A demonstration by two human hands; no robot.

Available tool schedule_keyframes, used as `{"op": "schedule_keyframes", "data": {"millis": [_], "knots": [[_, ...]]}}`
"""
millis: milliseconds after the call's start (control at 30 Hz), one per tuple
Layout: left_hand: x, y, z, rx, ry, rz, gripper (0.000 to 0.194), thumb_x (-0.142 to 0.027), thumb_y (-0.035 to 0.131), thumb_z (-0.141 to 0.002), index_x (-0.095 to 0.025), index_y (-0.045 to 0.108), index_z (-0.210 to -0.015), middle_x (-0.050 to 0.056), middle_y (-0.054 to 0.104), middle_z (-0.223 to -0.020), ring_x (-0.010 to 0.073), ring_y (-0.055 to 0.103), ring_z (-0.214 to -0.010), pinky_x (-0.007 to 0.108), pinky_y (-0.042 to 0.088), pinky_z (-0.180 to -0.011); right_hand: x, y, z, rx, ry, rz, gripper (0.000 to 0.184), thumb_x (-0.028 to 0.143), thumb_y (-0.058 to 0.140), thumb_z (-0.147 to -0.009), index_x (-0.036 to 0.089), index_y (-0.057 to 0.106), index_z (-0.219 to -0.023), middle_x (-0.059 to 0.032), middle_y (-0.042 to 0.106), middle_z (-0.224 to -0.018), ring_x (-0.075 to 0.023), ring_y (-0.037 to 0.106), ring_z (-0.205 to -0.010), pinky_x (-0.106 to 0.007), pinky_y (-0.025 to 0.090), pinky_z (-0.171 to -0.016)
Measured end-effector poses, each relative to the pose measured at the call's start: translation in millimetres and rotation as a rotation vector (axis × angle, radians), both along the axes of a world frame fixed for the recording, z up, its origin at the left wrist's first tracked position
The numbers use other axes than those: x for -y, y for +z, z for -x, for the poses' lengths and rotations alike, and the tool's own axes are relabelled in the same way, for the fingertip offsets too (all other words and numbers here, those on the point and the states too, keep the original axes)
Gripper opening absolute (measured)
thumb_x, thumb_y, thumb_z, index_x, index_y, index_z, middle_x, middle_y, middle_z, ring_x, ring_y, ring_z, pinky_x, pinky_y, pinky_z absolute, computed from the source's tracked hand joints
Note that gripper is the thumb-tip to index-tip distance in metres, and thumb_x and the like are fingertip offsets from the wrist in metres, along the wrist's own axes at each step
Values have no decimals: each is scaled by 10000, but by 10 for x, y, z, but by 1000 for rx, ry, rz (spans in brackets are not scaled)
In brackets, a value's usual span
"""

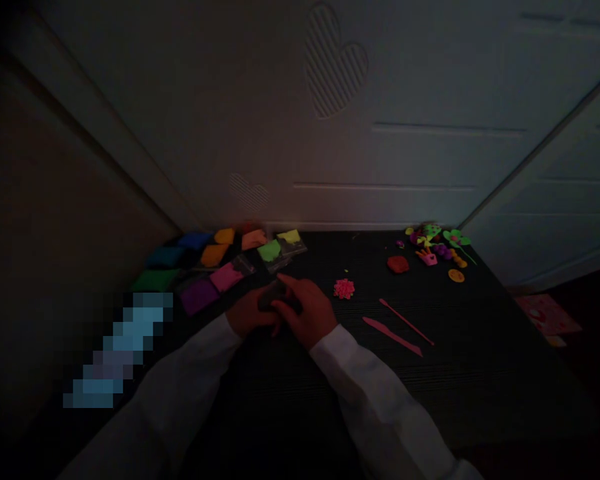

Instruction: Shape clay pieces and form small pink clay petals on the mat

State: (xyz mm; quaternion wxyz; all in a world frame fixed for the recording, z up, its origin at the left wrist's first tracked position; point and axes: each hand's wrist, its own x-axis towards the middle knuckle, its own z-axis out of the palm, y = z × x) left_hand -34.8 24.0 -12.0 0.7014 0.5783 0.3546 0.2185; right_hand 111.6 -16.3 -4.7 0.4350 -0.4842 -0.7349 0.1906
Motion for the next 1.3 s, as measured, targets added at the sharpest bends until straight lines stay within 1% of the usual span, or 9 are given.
{"op": "schedule_keyframes", "data": {"millis": [167,367,533,667,800,967,1033,1167,1300], "knots": [[3,-12,-2,14,-2,-9,289,-142,602,-578,-124,468,-834,-49,539,-481,97,511,-411,216,415,-425,-1,8,-7,-16,47,44,271,253,498,-763,224,543,-1028,-35,556,-843,-132,512,-805,-273,424,-720],[33,9,-23,-39,81,-53,315,-171,603,-577,-125,469,-859,-47,532,-528,86,502,-416,209,410,-420,-3,25,-10,-53,-107,134,179,291,587,-686,188,544,-826,4,546,-694,-112,504,-637,-251,417,-611],[54,-4,-26,-265,231,-359,282,-160,591,-542,-137,540,-818,-43,546,-572,100,522,-504,210,410,-473,-34,71,-70,22,-24,191,126,300,590,-683,183,544,-697,0,554,-676,-111,509,-634,-239,407,-590],[68,-43,-23,-357,302,-623,361,-196,598,-549,-160,555,-906,-7,611,-802,148,569,-741,250,447,-662,-72,92,-128,73,26,205,122,291,594,-681,186,550,-723,-12,565,-719,-126,526,-684,-257,419,-630],[90,-68,-16,-410,314,-820,379,-225,575,-605,-171,519,-975,10,608,-910,145,567,-819,251,441,-744,-72,82,-149,101,54,207,108,276,584,-689,195,564,-757,-21,572,-764,-136,530,-719,-281,430,-674],[84,-106,10,-484,290,-1004,356,-230,555,-641,-171,501,-988,34,592,-966,150,553,-877,260,427,-799,-58,45,-148,100,3,158,101,225,596,-667,184,566,-754,-37,499,-836,-138,502,-763,-287,423,-707],[72,-118,13,-500,263,-1025,344,-234,550,-649,-173,502,-984,36,593,-963,149,555,-871,260,432,-793,-63,35,-157,96,28,163,60,167,578,-662,187,550,-712,-24,471,-818,-130,487,-748,-281,416,-692],[56,-115,4,-503,231,-1006,331,-215,554,-631,-171,514,-957,29,603,-927,149,561,-841,263,442,-766,-78,25,-179,6,120,212,116,66,532,-640,180,526,-659,-7,445,-796,-112,464,-737,-253,392,-667],[55,-82,2,-462,234,-914,336,-218,563,-610,-177,523,-941,16,604,-911,150,562,-822,262,439,-750,-68,35,-174,-127,209,297,93,101,557,-636,182,527,-671,2,424,-822,-90,444,-693,-230,381,-619]]}}
